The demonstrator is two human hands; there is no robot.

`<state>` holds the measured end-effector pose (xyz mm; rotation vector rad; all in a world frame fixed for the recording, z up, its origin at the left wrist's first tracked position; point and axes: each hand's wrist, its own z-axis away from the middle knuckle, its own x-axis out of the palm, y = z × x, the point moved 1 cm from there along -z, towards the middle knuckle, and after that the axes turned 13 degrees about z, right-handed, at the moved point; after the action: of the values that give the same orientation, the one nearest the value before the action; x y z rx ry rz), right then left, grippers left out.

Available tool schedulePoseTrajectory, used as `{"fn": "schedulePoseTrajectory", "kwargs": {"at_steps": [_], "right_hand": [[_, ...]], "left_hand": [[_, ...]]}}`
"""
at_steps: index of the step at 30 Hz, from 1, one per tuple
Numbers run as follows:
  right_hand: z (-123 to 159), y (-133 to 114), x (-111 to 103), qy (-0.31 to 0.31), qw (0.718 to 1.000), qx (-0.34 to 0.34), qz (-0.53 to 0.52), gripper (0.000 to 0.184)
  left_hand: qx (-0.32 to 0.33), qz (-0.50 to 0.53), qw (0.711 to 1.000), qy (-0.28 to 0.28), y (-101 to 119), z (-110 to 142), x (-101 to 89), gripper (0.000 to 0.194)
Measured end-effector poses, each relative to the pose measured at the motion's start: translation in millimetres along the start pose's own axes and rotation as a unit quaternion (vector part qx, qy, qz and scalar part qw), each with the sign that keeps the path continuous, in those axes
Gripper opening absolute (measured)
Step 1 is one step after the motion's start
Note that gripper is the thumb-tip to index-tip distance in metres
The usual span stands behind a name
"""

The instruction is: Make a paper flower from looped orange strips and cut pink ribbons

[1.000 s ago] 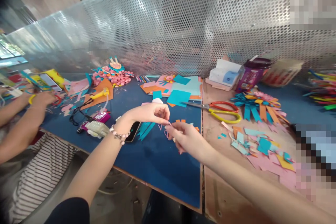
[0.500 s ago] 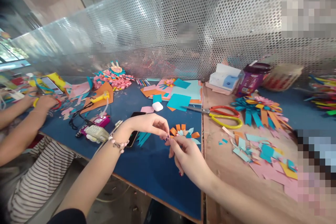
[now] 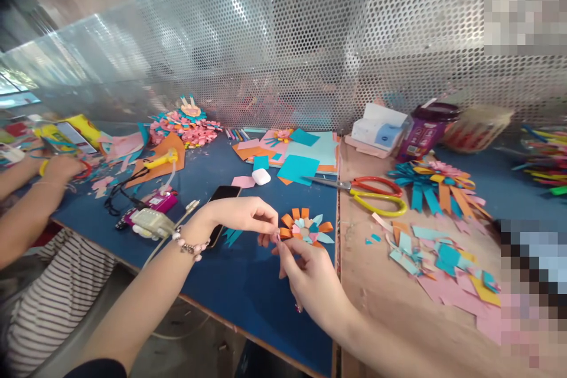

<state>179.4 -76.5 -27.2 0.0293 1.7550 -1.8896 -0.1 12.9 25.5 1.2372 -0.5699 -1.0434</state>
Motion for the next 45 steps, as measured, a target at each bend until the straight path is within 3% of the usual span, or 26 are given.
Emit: {"fn": "schedulePoseTrajectory", "kwargs": {"at_steps": [7,15,23,45], "right_hand": [[3.7,-2.2,1.3,0.006,1.0,-0.004,0.019,0.044],[4.3,1.6,2.6,0.0,0.999,-0.022,0.037,0.043],[4.6,-3.1,2.6,-0.001,0.999,-0.009,0.035,0.043],[4.6,-2.8,4.2,0.005,0.998,-0.005,0.055,0.039]], "left_hand": [[0.005,0.007,1.0,-0.001,2.9,0.7,2.7,0.025],[0.001,-0.04,0.999,0.011,3.6,3.7,7.1,0.02],[-0.025,-0.006,0.999,0.025,4.6,6.7,5.6,0.026],[0.006,-0.023,1.0,-0.016,2.5,11.5,3.2,0.023]]}}
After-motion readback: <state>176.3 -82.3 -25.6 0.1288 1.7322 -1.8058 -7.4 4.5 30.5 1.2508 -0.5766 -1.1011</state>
